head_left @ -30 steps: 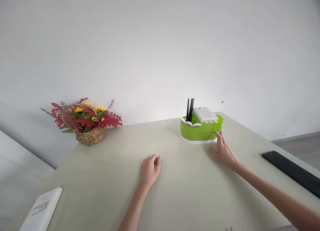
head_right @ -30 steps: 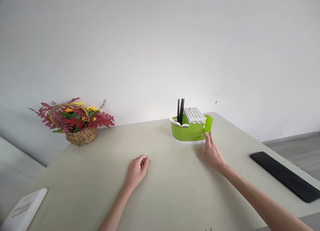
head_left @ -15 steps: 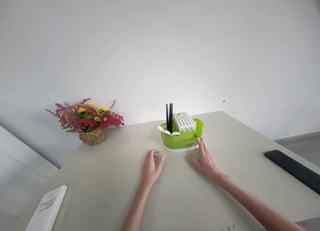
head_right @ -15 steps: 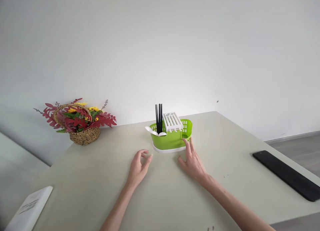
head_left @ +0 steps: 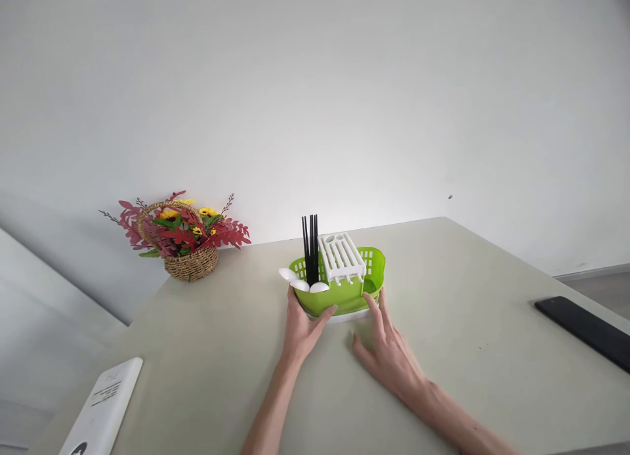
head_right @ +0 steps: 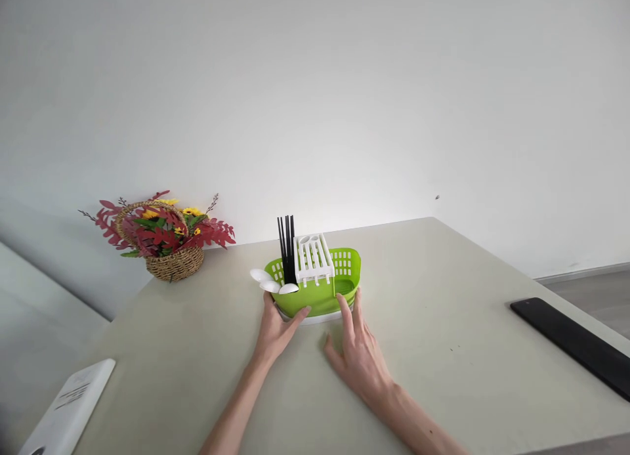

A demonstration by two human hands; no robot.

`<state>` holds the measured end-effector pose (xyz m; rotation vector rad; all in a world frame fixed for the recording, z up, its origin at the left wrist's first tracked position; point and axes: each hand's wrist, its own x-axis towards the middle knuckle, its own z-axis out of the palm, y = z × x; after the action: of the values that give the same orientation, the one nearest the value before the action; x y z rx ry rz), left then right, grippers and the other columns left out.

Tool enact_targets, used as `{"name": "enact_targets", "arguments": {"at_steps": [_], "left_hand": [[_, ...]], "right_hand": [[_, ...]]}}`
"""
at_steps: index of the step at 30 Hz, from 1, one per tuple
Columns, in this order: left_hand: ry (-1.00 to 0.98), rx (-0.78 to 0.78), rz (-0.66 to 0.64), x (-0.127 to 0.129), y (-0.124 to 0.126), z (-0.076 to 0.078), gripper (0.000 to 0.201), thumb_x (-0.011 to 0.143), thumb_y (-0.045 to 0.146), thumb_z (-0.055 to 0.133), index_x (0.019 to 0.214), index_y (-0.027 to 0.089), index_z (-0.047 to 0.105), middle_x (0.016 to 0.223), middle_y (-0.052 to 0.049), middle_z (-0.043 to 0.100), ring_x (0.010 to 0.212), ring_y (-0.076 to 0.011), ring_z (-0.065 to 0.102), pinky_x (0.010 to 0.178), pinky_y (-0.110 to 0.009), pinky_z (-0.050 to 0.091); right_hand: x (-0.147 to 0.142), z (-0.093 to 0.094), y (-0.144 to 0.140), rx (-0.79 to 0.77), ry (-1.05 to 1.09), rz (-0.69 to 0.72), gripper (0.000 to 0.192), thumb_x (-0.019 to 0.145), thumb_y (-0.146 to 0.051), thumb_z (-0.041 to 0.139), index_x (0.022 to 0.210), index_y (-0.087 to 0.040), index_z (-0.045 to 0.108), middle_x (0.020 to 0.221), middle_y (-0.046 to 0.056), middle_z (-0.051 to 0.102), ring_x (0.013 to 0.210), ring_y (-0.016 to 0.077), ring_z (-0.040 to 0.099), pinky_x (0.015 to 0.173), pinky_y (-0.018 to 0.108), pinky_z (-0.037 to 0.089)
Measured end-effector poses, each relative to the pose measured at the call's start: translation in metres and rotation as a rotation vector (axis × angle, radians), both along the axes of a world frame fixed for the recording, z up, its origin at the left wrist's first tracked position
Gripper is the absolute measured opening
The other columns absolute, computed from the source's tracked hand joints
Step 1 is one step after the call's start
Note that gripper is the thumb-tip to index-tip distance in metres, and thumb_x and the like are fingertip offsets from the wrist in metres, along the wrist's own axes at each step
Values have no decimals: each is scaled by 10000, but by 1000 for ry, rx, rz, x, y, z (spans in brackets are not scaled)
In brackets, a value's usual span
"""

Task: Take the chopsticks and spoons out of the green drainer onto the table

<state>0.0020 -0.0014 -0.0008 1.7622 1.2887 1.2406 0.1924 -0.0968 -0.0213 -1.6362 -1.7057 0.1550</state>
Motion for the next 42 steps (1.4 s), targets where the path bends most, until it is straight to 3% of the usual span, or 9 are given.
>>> {"name": "enact_targets", "arguments": {"at_steps": [9, 18, 26, 30, 34, 39, 42], "left_hand": [[0, -31, 13, -3, 4, 0, 914, 680, 475, 897, 1409, 259, 390, 1395, -148, 589, 1282, -363, 579, 1020, -483, 499], [-1, -30, -21, -1, -1, 14, 786, 662, 444, 904, 1321, 276, 510, 1330, -110, 657, 1231, -358, 620, 954, -461, 530], [63, -70, -43, -3, -9, 20, 706, 743, 524, 828, 1331, 257, 542, 1289, -124, 688, 1201, -346, 648, 975, -471, 535], [-29, -140, -120, -12, -13, 19, 731, 836, 571, 738, 1459, 292, 476, 1512, -130, 551, 1471, -347, 431, 1179, -503, 389], [-176, -144, -75, -22, -18, 12, 716, 899, 679, 597, 1507, 327, 463, 1605, -89, 456, 1571, -305, 235, 1273, -488, 247], [-454, -115, -75, -24, -23, 9, 721, 932, 723, 484, 1517, 301, 484, 1561, -90, 520, 1518, -289, 369, 1270, -492, 276], [-565, -161, -14, -29, -20, 16, 699, 907, 722, 517, 1409, 244, 601, 1497, -119, 586, 1479, -293, 437, 1269, -489, 284]], "right_hand": [[-1, -5, -5, 34, -16, -8, 708, 970, -280, 471, 1611, -202, 182, 1721, 238, 11, 1335, 388, 582, 888, 482, 600], [4, -4, -11, 53, -9, -19, 650, 992, -243, 435, 1604, -178, 225, 1713, 266, 5, 1344, 394, 575, 868, 483, 612], [14, 2, -23, 27, 52, 8, 655, 1019, -259, 417, 1635, -272, 196, 1734, 191, -5, 1381, 370, 545, 929, 486, 598], [16, 5, -25, -10, 154, 8, 667, 1035, -294, 416, 1644, -367, 154, 1746, 113, 37, 1471, 336, 439, 1029, 484, 552], [18, 5, -24, -23, 278, 7, 681, 1040, -312, 407, 1650, -370, 111, 1746, 82, 88, 1519, 289, 359, 1081, 453, 518], [23, 0, -22, 19, 371, -17, 688, 1045, -302, 377, 1657, -317, 61, 1719, 68, 228, 1558, 230, 272, 1198, 477, 396], [26, -4, -26, 7, 388, -21, 686, 1048, -310, 362, 1657, -309, 48, 1695, 57, 299, 1552, 227, 289, 1217, 492, 372]]}}
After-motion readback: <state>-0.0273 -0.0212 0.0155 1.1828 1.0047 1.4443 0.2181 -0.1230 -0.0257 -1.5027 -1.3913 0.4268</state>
